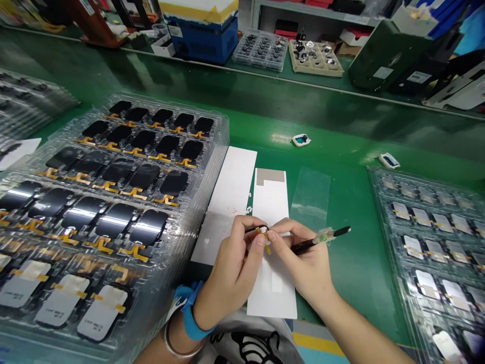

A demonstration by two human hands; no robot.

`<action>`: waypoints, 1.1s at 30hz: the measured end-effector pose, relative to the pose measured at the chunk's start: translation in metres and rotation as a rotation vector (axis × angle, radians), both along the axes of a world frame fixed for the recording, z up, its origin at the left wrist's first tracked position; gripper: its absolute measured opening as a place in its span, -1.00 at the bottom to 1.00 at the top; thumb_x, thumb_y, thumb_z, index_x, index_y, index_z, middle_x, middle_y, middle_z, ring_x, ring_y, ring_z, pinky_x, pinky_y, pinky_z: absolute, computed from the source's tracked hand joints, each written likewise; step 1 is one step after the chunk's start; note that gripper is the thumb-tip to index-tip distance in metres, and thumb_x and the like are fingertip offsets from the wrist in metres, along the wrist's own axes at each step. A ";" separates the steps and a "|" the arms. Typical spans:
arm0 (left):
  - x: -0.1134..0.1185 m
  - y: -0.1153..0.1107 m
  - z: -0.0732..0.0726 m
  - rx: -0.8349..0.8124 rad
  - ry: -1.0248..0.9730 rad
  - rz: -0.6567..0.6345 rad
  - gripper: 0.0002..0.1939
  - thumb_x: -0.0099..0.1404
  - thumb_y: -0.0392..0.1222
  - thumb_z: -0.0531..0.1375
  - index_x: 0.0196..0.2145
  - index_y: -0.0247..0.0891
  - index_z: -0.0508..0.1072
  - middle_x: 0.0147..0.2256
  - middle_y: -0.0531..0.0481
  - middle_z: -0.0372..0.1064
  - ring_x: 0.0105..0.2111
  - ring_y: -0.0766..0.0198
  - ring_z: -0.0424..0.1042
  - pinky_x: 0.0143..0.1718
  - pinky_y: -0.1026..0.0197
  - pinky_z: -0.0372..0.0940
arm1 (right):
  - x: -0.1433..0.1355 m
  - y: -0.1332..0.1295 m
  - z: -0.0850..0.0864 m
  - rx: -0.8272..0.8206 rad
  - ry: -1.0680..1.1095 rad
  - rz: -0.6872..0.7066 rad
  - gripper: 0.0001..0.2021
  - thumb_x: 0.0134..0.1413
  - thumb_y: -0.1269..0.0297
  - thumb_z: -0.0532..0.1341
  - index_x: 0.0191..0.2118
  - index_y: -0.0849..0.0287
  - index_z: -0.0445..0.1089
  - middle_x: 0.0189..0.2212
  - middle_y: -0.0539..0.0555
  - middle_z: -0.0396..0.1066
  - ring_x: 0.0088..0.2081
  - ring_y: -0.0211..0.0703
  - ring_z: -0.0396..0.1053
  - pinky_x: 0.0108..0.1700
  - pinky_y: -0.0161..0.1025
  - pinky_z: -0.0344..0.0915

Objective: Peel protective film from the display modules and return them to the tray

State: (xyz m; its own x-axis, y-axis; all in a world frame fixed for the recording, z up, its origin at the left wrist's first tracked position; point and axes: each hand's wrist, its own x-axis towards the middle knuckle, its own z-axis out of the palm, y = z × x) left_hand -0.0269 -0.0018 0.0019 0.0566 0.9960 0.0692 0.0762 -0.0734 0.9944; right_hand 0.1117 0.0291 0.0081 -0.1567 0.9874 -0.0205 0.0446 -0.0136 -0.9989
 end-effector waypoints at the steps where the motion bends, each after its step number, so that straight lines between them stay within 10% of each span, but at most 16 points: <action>1: 0.000 0.000 0.000 0.007 0.000 0.002 -0.93 0.55 -0.17 -0.04 -0.07 -0.13 0.20 -0.39 0.11 0.25 -0.44 0.36 0.24 -0.40 0.31 0.15 | 0.000 -0.001 0.000 0.018 -0.007 -0.009 -0.80 0.12 0.20 0.31 -0.44 0.17 0.44 -0.51 0.02 0.35 -0.55 -0.34 0.20 -0.59 -0.40 -0.01; 33: -0.003 0.001 -0.001 -0.198 -0.139 -0.102 -0.88 0.50 -0.16 0.04 -0.03 -0.13 0.19 -0.33 0.08 0.24 -0.35 0.35 0.24 -0.34 0.28 0.16 | 0.005 0.004 0.003 -0.131 -0.066 0.031 -0.73 0.07 0.10 0.29 -0.49 0.18 0.40 -0.74 -0.15 0.01 -0.66 -0.40 -0.14 -0.60 -0.37 -0.15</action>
State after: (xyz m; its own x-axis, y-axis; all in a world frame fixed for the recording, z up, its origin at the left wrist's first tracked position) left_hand -0.0302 -0.0007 0.0010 0.1613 0.9805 -0.1120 -0.0599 0.1230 0.9906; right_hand 0.1170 0.0332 0.0108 -0.1810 0.9704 -0.1599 0.1126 -0.1411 -0.9836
